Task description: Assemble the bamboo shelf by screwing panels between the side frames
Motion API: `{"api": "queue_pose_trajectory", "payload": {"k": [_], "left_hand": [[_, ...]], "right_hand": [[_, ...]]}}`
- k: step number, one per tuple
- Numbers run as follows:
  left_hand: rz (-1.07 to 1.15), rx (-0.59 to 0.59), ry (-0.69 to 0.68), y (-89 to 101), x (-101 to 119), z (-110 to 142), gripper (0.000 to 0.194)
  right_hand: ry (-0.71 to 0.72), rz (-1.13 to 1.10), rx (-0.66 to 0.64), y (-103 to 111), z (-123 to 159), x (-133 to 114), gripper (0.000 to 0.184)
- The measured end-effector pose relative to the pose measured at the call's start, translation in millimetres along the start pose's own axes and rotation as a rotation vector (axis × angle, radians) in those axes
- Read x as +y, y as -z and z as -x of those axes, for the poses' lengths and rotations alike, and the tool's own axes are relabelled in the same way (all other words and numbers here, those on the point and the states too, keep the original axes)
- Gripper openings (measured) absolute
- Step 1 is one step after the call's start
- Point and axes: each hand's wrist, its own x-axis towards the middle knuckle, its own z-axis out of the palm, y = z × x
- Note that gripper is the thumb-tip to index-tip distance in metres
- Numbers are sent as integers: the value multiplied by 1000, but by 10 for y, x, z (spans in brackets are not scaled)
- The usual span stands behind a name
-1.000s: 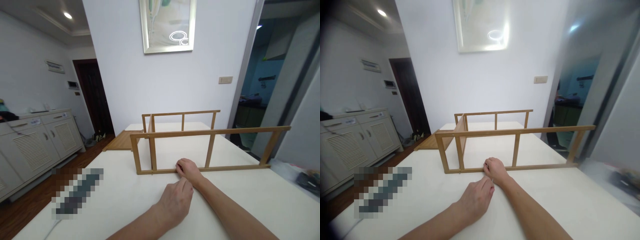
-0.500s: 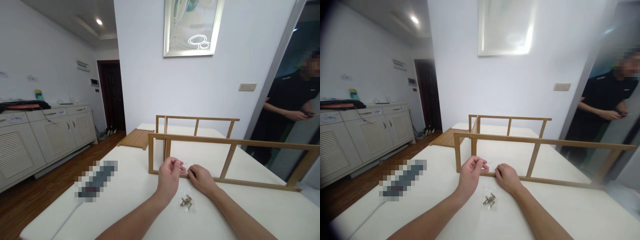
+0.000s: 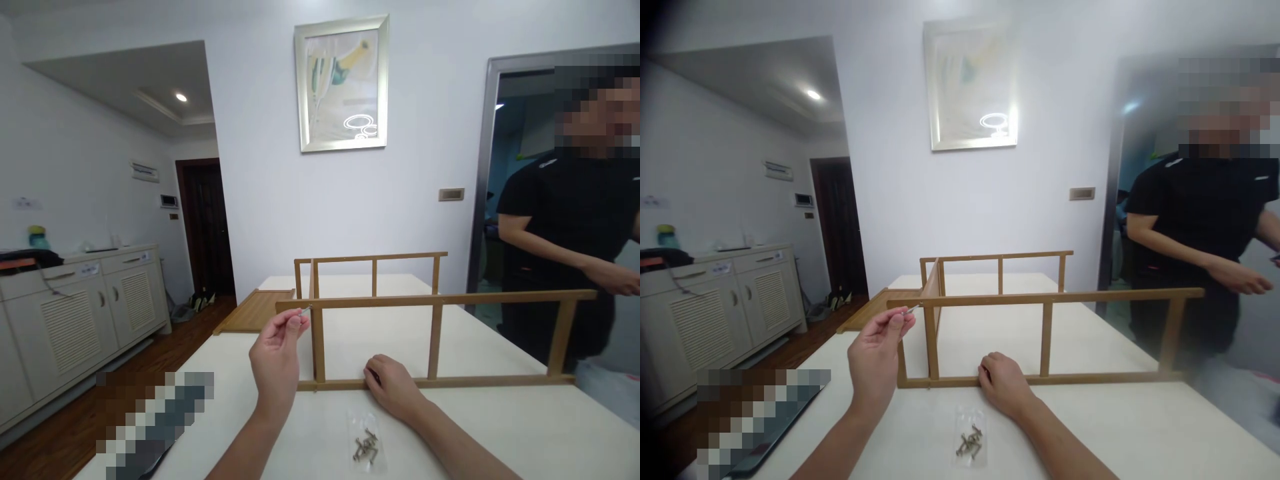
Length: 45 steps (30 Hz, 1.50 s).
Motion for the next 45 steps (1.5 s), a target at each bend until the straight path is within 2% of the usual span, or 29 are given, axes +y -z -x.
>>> {"api": "queue_pose_trajectory", "payload": {"k": [3,12,25,36,39,45], "left_hand": [[-83,-1,-81,11,-26,-45,29],[-252,-101,-294,7,-155,-25,20],[-420,-145,-386,17,-164,-42,17],[-440,-181,-480,-14,-176,-47,10],[-408,-177,-456,-31,-170,-46,10],[-307,-108,-236,-33,-169,-74,17]], "right_hand": [[-4,-12,1,-4,3,5,28],[-7,6,4,28,4,-21,27],[6,10,23,28,8,-25,26],[-4,36,3,18,9,-16,26],[-9,37,-6,21,11,-21,27],[-4,33,3,23,19,-22,27]]}}
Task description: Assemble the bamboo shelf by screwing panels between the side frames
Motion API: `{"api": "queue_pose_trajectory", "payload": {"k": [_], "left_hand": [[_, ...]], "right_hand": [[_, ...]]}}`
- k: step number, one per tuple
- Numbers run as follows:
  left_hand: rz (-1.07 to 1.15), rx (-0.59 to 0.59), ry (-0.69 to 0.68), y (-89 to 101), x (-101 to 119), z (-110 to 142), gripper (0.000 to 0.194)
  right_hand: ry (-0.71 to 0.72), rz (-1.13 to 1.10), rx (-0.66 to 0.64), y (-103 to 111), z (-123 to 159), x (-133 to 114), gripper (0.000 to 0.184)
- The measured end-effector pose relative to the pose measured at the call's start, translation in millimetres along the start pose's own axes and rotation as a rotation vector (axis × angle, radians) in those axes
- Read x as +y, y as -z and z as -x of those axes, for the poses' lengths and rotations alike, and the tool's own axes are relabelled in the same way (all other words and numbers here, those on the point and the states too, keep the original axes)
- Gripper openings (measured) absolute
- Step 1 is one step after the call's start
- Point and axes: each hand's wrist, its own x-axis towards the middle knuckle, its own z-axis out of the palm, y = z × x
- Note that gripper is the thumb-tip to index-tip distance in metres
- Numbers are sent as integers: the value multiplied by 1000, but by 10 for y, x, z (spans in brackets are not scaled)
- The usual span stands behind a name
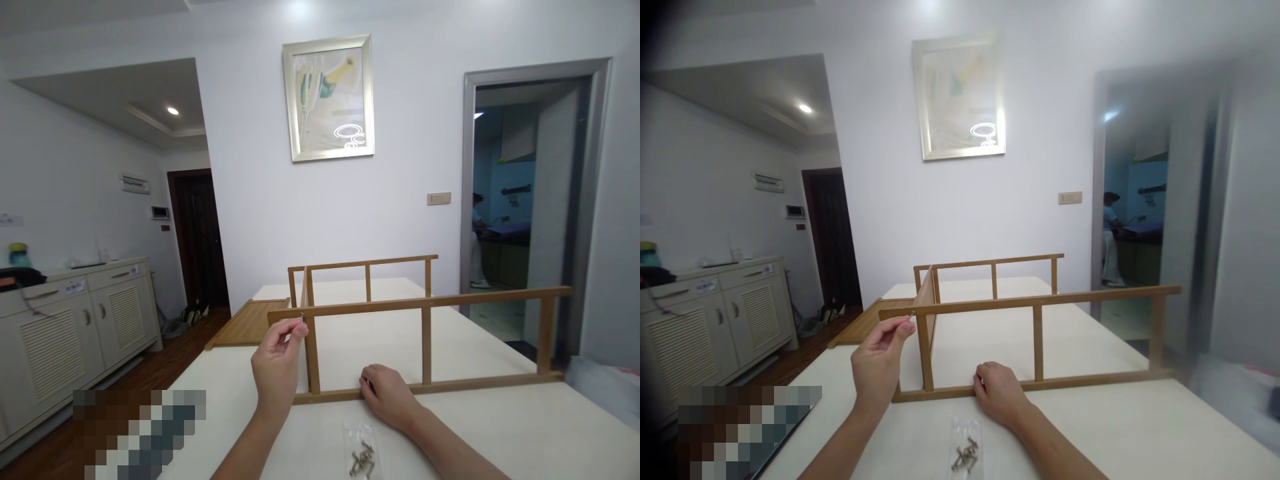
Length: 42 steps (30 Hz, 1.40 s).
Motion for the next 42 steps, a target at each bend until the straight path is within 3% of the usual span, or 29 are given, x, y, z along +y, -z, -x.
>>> {"api": "queue_pose_trajectory", "payload": {"k": [3,6,9,13,16,19,23,26,28,30,34,37,42], "left_hand": [[-31,-29,-64,15,-21,-5,14],[-145,-102,-314,46,-46,-19,7],[-243,-162,-574,94,-57,-74,13],[-304,-206,-700,156,-43,-169,20],[-316,-245,-724,174,-48,-194,19],[-314,-227,-656,169,-82,-185,14],[-269,-185,-497,161,-132,-180,11],[-247,-183,-451,170,-142,-184,11],[-248,-188,-445,179,-139,-183,11],[-253,-198,-439,183,-135,-182,11],[-258,-196,-439,171,-121,-198,13],[-262,-179,-449,155,-77,-205,13],[-258,-222,-525,179,50,-101,12]], "right_hand": [[1,14,3,4,1,-7,26],[5,21,5,9,2,-16,25],[7,20,12,13,2,-18,26],[9,27,17,2,7,-7,24],[28,51,65,4,10,-30,23],[133,83,200,97,-23,-153,21],[337,76,462,449,-209,-524,19],[368,96,558,780,-476,-859,32],[305,103,492,952,-683,-1040,45],[260,119,328,1063,-874,-1166,55],[202,151,52,1163,-1111,-1273,36],[188,135,6,1214,-1130,-1284,24],[211,98,34,1306,-932,-1280,33]]}}
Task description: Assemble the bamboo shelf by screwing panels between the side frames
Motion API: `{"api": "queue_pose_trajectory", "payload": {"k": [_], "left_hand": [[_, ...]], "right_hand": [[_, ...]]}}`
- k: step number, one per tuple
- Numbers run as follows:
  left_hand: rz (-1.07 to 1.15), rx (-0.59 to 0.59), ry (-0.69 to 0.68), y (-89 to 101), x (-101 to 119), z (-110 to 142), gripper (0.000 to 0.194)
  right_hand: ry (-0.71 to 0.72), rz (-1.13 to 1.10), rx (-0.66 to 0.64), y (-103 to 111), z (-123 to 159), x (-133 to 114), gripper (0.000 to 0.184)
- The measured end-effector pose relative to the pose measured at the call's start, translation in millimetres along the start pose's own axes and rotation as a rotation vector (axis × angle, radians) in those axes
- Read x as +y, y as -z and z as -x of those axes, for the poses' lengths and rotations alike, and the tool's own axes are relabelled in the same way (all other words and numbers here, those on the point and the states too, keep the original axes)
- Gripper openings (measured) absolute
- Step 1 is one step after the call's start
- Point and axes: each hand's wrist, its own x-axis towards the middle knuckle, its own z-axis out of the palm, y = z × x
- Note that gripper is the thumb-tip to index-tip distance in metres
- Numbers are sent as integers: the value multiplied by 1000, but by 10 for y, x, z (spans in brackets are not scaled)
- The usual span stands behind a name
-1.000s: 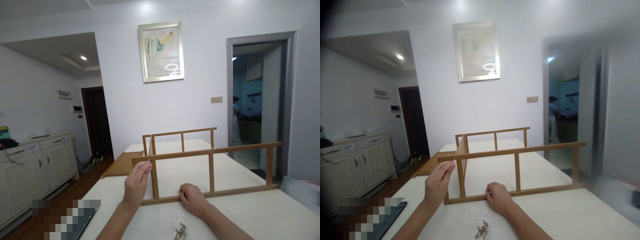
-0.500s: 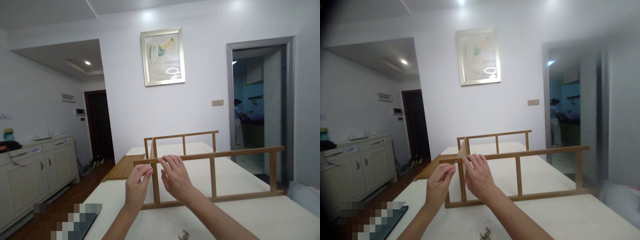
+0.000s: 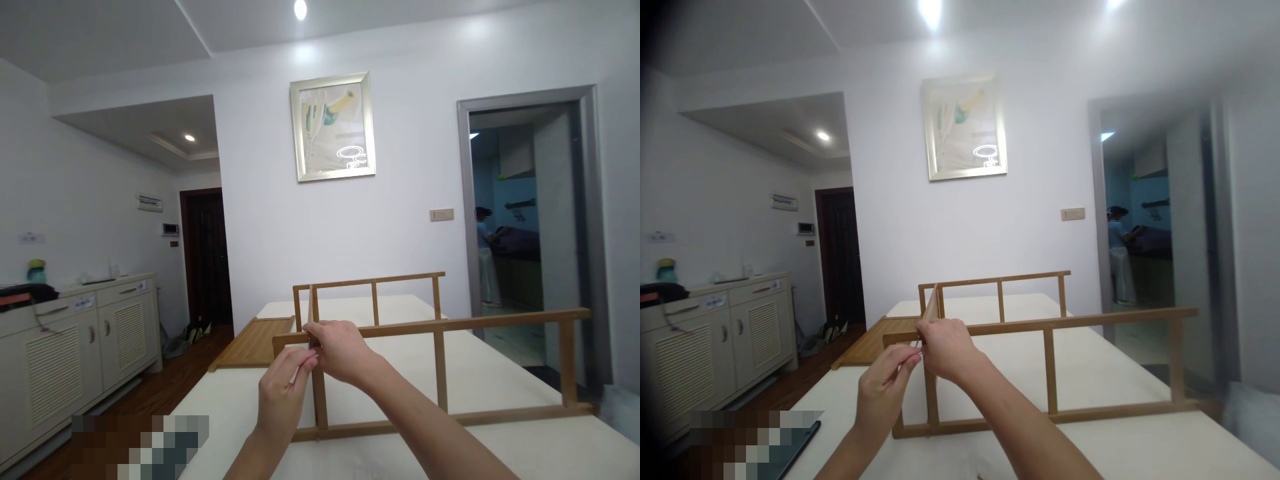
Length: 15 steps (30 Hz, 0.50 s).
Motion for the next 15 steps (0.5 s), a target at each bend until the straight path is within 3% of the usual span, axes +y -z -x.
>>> {"api": "queue_pose_trajectory", "payload": {"k": [8,15], "left_hand": [[43,-20,-61,24,228,104,14],[39,55,-6,34,193,50,9]], "right_hand": [[39,-67,26,107,313,-62,48],[94,-360,29,262,395,50,37]]}}
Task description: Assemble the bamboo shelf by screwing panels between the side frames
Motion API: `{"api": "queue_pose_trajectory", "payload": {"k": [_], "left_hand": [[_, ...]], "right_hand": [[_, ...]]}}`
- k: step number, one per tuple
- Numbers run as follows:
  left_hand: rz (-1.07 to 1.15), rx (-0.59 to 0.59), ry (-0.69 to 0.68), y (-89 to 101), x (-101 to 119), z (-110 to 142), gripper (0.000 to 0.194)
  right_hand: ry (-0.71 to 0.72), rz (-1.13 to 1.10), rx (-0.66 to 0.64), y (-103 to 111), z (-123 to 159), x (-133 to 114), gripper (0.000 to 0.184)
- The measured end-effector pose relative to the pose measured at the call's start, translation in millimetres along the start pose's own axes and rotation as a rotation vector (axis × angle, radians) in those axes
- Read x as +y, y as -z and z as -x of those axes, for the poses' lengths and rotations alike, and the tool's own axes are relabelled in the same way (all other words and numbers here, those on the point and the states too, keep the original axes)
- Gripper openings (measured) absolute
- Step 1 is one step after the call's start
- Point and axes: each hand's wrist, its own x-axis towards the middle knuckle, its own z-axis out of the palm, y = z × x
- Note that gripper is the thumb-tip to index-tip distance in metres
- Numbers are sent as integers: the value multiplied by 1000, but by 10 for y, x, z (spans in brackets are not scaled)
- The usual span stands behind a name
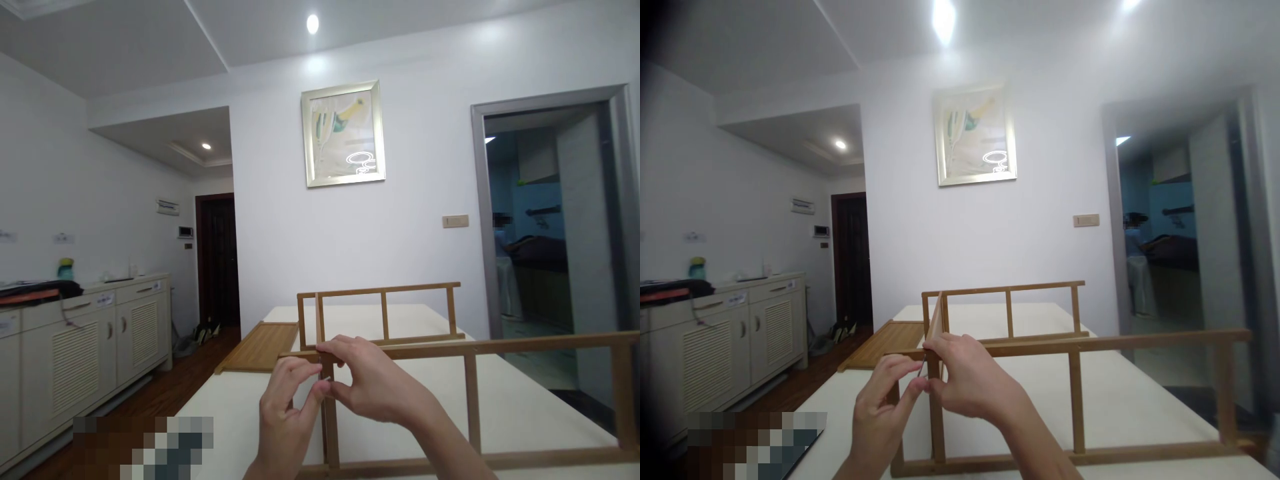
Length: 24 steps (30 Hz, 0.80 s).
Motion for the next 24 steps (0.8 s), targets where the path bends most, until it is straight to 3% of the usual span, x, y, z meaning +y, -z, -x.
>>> {"api": "queue_pose_trajectory", "payload": {"k": [8,13,16,19,24], "left_hand": [[-77,12,189,-48,-18,83,13],[-273,110,47,-29,-21,41,26],[-308,-23,56,37,-55,-35,41],[-256,-181,103,113,-83,-123,41],[-174,-224,103,143,-138,-182,39]], "right_hand": [[-23,-203,-25,119,58,13,36],[-39,-265,-38,132,104,78,44],[-77,-272,-65,147,121,94,45],[-90,-307,-64,174,115,60,43],[12,-384,-22,212,62,-14,19]]}}
